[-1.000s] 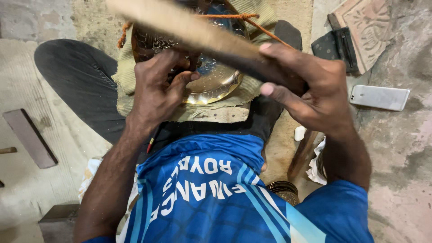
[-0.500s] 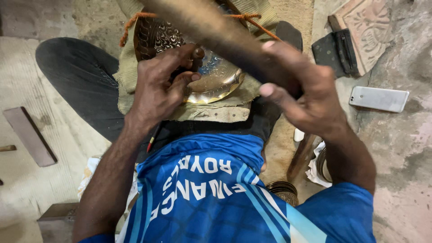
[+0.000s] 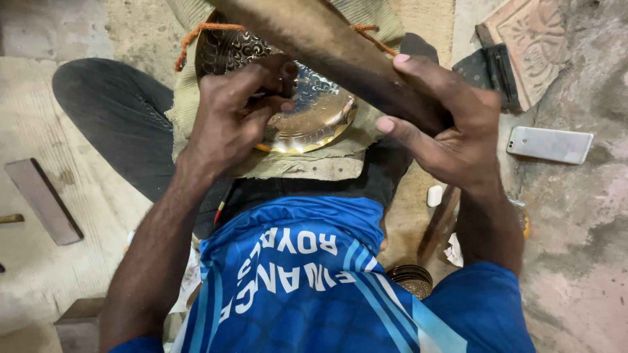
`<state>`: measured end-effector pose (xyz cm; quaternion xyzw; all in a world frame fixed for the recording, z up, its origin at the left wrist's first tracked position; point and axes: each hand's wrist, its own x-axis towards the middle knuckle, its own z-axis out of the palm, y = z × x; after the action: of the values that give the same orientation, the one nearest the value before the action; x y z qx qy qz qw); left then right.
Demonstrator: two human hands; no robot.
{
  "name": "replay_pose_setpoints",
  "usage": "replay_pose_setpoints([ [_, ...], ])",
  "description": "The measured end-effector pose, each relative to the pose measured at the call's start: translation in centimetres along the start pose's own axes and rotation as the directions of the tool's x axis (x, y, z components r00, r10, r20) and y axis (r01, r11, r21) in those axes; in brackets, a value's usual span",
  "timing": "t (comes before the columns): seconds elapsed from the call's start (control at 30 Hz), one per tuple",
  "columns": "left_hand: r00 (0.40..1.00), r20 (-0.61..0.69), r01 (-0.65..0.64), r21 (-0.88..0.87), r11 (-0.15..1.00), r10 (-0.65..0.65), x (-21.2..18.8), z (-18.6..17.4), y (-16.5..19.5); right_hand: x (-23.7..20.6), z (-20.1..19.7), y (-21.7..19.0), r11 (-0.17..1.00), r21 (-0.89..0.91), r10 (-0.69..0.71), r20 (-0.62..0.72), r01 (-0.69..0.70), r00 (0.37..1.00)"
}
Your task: The person sits on the floor and uses a wooden mallet to repeatedly strike a metal chisel placed on a brass plate, creating a decorative pattern. The plate rests on a cloth on the floor, and the person adjusts the chisel position between strikes.
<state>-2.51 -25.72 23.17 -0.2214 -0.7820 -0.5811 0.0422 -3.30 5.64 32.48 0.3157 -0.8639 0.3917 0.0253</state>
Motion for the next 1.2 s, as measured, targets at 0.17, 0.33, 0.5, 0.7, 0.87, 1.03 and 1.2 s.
replay_pose_setpoints([
  [0.17,0.999,-0.03,0.044,-0.039,0.998,-0.045,-0.3,0.4,-0.4,1.2,0.4,-0.7,0.995,0.103,0.024,-0.138,-0.01,0.99],
  [0.33,0.999,-0.006,0.045,0.083,0.996,-0.044,-0.6,0.4,-0.3,1.8,0.0,-1.1,0.999,0.019,-0.041,0.051,0.04,0.998],
  [0.5,0.999,-0.011,0.04,0.057,0.998,-0.04,-0.8,0.1,0.6,1.5,-0.6,-1.3,0.999,0.023,-0.026,-0.052,0.027,0.998],
  [0.7,1.0,-0.015,0.018,0.03,0.999,-0.017,-0.3,0.1,1.1,0.8,-1.3,-1.4,0.997,-0.066,-0.034,0.091,0.04,0.995],
  [0.87,1.0,-0.024,0.012,0.116,0.993,-0.009,-0.4,0.2,1.0,1.0,-1.1,-1.2,0.998,0.014,-0.057,0.041,0.057,0.998],
  [1.03,0.999,-0.035,0.014,0.018,1.0,-0.014,-0.4,0.2,0.8,1.4,-0.6,-2.1,0.984,0.176,0.024,-0.031,-0.018,0.999],
  [1.2,1.0,-0.006,0.023,0.141,0.99,-0.022,-0.2,0.0,0.8,2.0,-0.7,-2.5,0.997,-0.01,0.078,0.174,-0.077,0.982],
])
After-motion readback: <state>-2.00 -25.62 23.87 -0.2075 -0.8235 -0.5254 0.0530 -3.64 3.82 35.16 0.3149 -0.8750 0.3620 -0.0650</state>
